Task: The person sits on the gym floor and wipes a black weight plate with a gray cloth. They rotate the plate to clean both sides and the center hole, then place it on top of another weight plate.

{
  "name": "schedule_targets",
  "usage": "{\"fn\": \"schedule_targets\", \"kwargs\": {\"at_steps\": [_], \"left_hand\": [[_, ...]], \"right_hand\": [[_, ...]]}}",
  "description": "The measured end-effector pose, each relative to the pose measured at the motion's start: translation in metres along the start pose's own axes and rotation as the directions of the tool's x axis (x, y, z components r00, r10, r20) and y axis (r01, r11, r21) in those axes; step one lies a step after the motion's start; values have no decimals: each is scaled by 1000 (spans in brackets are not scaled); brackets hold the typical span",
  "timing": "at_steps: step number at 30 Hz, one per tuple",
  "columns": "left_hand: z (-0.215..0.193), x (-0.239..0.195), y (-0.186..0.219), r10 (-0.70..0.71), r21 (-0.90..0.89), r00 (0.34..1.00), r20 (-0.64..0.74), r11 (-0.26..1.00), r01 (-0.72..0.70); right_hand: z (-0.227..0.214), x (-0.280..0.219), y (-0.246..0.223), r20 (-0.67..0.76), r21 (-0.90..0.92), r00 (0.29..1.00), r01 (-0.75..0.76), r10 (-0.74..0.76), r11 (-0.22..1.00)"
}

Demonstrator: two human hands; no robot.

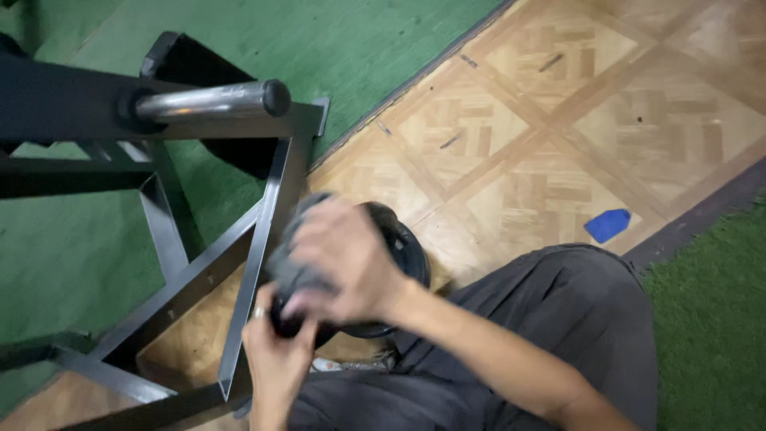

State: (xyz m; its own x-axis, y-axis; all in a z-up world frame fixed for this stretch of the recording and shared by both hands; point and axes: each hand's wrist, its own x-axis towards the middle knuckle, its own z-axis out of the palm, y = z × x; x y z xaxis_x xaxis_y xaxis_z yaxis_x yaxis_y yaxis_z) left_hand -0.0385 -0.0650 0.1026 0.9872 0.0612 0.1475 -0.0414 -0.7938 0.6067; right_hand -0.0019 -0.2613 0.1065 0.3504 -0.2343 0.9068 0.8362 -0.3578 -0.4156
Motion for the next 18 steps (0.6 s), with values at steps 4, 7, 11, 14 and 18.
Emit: {"fn": "schedule_targets", "kwargs": {"at_steps": [4,7,11,14,18], "left_hand": [[1,10,3,289,53,956,42,955,-291],[5,9,25,261,11,965,19,965,-261],[10,2,40,271,23,962,20,962,-272],[13,1,40,252,71,968,-14,966,-250],[6,-1,46,96,45,995,17,994,-97]], "right_hand": [[4,-3,3,118,-99,988,114,-102,989],[-10,-15,31,-71,-39,992,-107,104,993],[-29,-33,55,-192,38,844,-504,501,863],[-38,-66,101,-181,51,713,-681,678,730],[-19,-80,103,-92,232,547,-801,832,552]]}}
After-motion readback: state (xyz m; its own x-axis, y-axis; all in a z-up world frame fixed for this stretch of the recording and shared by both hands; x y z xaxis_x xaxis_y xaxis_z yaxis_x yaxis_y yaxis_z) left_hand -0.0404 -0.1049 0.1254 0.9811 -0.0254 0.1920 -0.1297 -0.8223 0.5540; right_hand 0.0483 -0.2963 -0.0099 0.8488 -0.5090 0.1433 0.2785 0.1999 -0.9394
